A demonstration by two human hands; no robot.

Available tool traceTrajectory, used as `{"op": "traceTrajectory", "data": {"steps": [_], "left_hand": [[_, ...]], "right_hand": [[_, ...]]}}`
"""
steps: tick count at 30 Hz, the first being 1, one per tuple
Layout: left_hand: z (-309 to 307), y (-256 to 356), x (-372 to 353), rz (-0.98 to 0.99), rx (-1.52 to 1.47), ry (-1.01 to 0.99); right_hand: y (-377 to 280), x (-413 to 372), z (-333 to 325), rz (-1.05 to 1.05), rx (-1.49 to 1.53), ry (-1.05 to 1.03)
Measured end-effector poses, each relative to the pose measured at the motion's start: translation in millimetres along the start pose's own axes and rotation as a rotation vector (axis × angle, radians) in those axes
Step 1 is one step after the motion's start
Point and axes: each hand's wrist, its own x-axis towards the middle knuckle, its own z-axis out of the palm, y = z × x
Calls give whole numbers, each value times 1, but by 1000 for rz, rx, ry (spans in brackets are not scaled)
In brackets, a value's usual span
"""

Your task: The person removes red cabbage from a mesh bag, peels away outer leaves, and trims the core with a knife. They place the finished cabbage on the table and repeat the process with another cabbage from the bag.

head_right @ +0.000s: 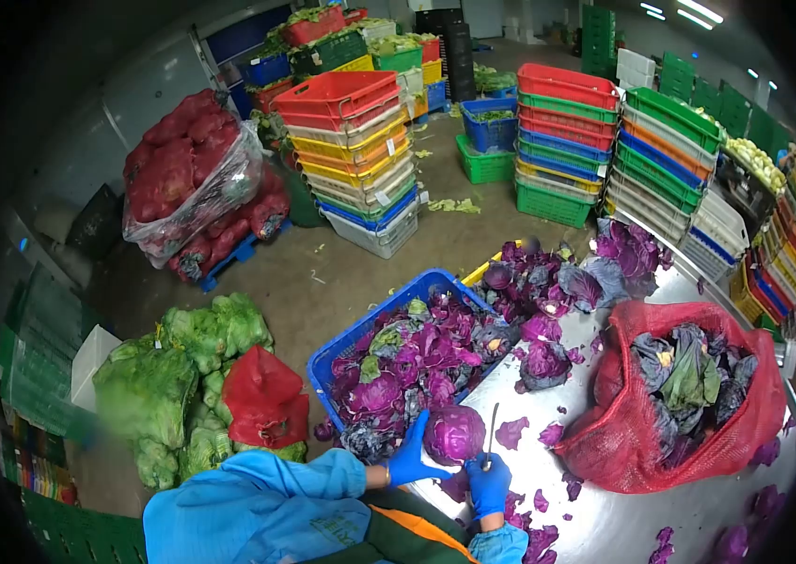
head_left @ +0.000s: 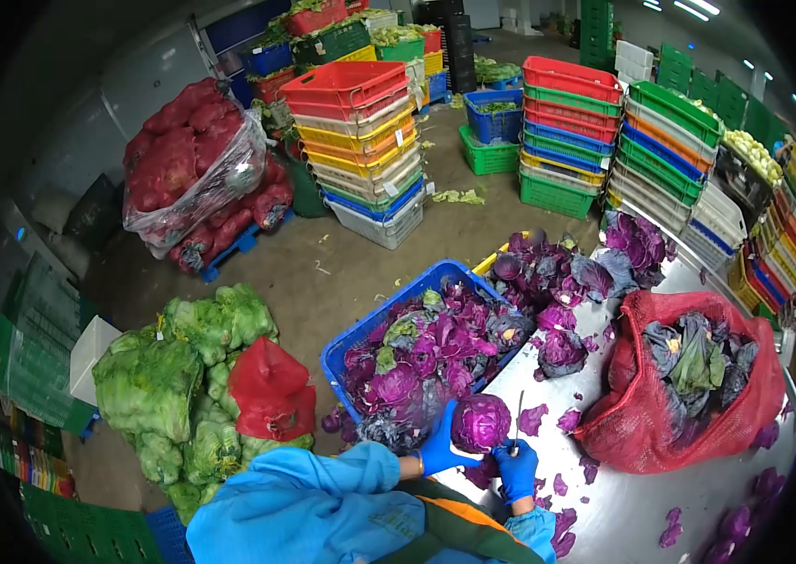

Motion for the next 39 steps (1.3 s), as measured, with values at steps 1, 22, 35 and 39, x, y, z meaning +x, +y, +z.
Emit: {"op": "traceTrajectory", "data": {"steps": [1,22,35,39], "left_hand": [[-14,12,9,5,-1,-5],[-23,9,96,150,308,-258],[0,21,101,271,474,-255],[-1,25,99,298,507,-293]], "right_hand": [[10,1,2,-2,62,6],[-38,-27,-34,-184,7,-44],[-32,0,-15,56,-162,-78],[-18,3,-22,-10,-52,-175]]}}
